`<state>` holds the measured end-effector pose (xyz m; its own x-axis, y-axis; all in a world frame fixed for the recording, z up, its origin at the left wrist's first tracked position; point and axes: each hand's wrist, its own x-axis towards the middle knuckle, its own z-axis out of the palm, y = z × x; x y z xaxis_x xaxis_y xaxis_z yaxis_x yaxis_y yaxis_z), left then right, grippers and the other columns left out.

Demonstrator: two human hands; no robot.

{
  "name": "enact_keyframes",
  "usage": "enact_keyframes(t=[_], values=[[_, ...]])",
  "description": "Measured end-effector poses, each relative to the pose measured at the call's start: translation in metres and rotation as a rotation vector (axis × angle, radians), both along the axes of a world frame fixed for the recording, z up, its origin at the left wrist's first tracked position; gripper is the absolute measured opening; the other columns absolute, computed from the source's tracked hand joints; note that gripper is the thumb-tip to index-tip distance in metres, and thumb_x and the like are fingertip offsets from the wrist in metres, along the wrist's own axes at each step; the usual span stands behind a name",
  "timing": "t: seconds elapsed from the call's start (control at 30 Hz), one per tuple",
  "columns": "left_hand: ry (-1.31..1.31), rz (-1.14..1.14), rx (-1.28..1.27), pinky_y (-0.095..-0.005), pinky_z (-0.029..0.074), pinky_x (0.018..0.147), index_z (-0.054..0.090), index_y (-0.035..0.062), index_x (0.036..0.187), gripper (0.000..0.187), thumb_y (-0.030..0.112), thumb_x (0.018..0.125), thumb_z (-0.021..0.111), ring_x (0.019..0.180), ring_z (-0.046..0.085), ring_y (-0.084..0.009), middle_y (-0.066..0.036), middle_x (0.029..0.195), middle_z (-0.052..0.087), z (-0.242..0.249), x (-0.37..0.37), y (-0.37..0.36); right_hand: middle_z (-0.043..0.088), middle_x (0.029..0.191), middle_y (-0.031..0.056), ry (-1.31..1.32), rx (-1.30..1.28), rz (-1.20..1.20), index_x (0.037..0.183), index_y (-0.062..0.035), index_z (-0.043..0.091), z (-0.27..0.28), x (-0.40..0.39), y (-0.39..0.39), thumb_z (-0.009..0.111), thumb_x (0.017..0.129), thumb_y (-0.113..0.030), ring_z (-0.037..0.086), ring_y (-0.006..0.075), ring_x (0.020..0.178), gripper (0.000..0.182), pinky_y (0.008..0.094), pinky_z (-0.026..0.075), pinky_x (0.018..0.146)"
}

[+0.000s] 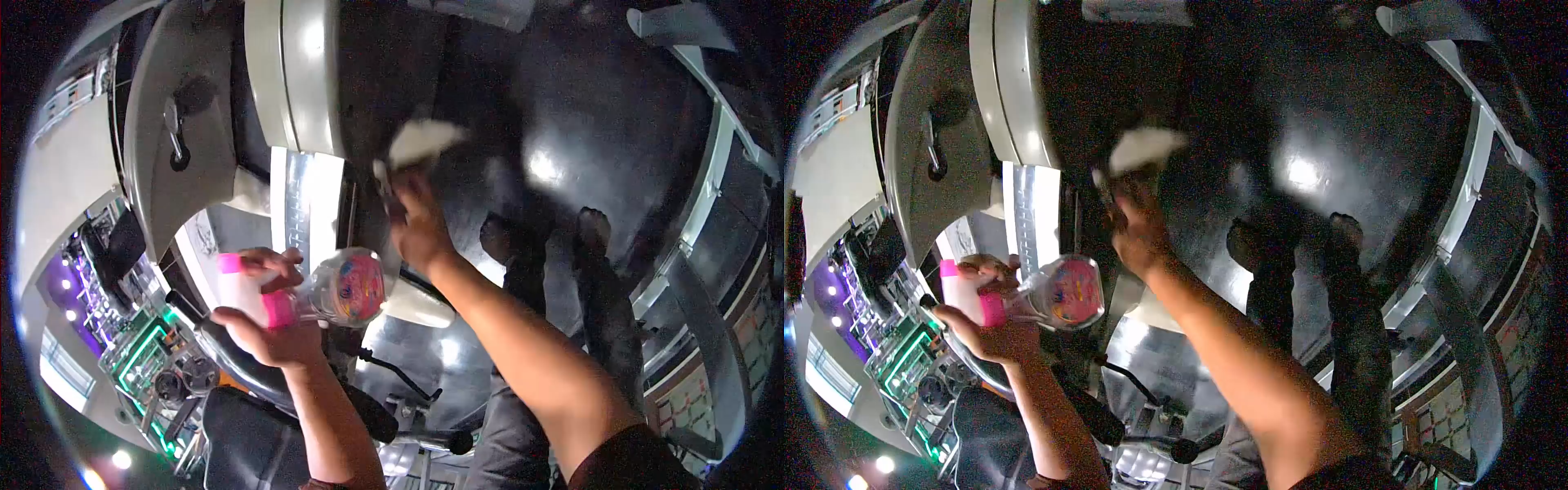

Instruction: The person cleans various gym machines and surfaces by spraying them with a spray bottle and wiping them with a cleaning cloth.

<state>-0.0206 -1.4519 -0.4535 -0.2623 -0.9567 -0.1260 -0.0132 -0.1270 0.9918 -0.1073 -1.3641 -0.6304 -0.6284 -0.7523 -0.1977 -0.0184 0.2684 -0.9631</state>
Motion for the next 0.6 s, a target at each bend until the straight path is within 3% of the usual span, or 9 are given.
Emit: enact_keyframes(t=[0.03,0.1,0.2,0.23,0.27,0.33,0.43,0.57,0.6], values=[[0.055,0.048,0.08,-0.04,0.048,0.088,0.055,-0.0001,0.111,0.074,0.069,0.097,0.036,0.089,0.061,-0.0238,-0.014,0.102,0.059,-0.003,0.002,0.002,0.049,0.14,0.0243,-0.038,0.067,0.172,0.138,-0.0065,0.052,-0.001,-0.003,0.015,0.054,0.09,0.003,0.05,0.0382,0.129,0.049,0.0417,0.041,0.109],[-0.305,-0.074,-0.062,-0.0381,0.049,0.085,0.056,-0.0026,0.109,0.075,0.069,0.097,0.035,0.092,0.062,-0.0248,-0.015,0.097,0.061,-0.004,-0.004,0.001,0.052,0.139,0.022,-0.371,0.261,0.47,0.138,-0.006,0.052,0.009,-0.031,0.026,0.056,0.091,0.001,0.053,0.0345,0.127,0.048,0.0393,0.042,0.108],[-0.399,-0.076,-0.077,-0.0354,0.053,0.074,0.059,-0.0032,0.106,0.076,0.069,0.097,0.036,0.088,0.065,-0.027,-0.017,0.093,0.065,-0.015,-0.011,-0.007,0.057,0.136,0.0157,-0.544,-0.035,0.093,0.134,-0.0037,0.055,-0.09,-0.008,0.057,0.058,0.093,-0.003,0.056,0.0254,0.123,0.041,0.0355,0.044,0.105],[-0.448,-0.087,-0.072,-0.0348,0.055,0.07,0.059,-0.0034,0.106,0.078,0.071,0.096,0.038,0.087,0.067,-0.0275,-0.018,0.094,0.066,-0.013,-0.012,-0.008,0.062,0.13,0.013,-0.187,0.329,0.058,0.13,-0.0022,0.058,-0.026,-0.065,0.027,0.06,0.093,-0.004,0.058,0.0225,0.119,0.037,0.0346,0.044,0.103],[-0.441,-0.083,-0.079,-0.0342,0.055,0.067,0.059,-0.0037,0.106,0.079,0.072,0.094,0.04,0.087,0.068,-0.0278,-0.018,0.094,0.066,-0.011,-0.015,-0.007,0.066,0.121,0.0134,-0.08,0.155,-0.181,0.127,-0.0024,0.06,-0.052,-0.084,0.0,0.063,0.094,-0.009,0.061,0.0214,0.113,0.033,0.0349,0.046,0.1],[-0.424,-0.126,-0.065,-0.0335,0.057,0.062,0.059,-0.0039,0.105,0.082,0.076,0.089,0.046,0.085,0.07,-0.0279,-0.018,0.095,0.066,-0.005,-0.023,-0.007,0.07,0.112,0.0143,-0.304,0.078,-0.246,0.119,-0.0023,0.063,-0.019,-0.156,-0.048,0.062,0.096,-0.021,0.065,0.0226,0.104,0.029,0.0367,0.048,0.09],[-0.465,-0.173,-0.072,-0.0328,0.056,0.063,0.06,-0.0035,0.104,0.082,0.076,0.089,0.047,0.083,0.07,-0.0277,-0.019,0.095,0.067,0.004,-0.029,-0.008,0.071,0.106,0.0179,-0.073,0.286,-0.236,0.117,-0.0031,0.065,0.003,-0.198,-0.099,0.059,0.091,-0.017,0.067,0.0292,0.099,0.031,0.0392,0.05,0.087],[-0.555,-0.212,-0.143,-0.0334,0.055,0.066,0.06,-0.0028,0.102,0.067,0.063,0.091,0.058,0.081,0.069,-0.0253,-0.018,0.095,0.068,0.021,-0.042,-0.008,0.067,0.118,0.0242,-0.11,0.099,-0.343,0.129,0.0061,0.056,-0.006,-0.133,-0.103,0.057,0.081,-0.002,0.065,0.0327,0.11,0.048,0.0364,0.048,0.097],[-0.598,-0.275,-0.2,-0.0318,0.053,0.072,0.06,-0.0028,0.102,0.055,0.049,0.089,0.068,0.084,0.067,-0.0225,-0.016,0.097,0.068,0.032,-0.046,-0.008,0.066,0.118,0.025,-0.069,0.024,-0.304,0.128,0.0055,0.056,-0.014,-0.113,-0.09,0.057,0.083,-0.001,0.064,0.0341,0.111,0.046,0.0369,0.048,0.098]])
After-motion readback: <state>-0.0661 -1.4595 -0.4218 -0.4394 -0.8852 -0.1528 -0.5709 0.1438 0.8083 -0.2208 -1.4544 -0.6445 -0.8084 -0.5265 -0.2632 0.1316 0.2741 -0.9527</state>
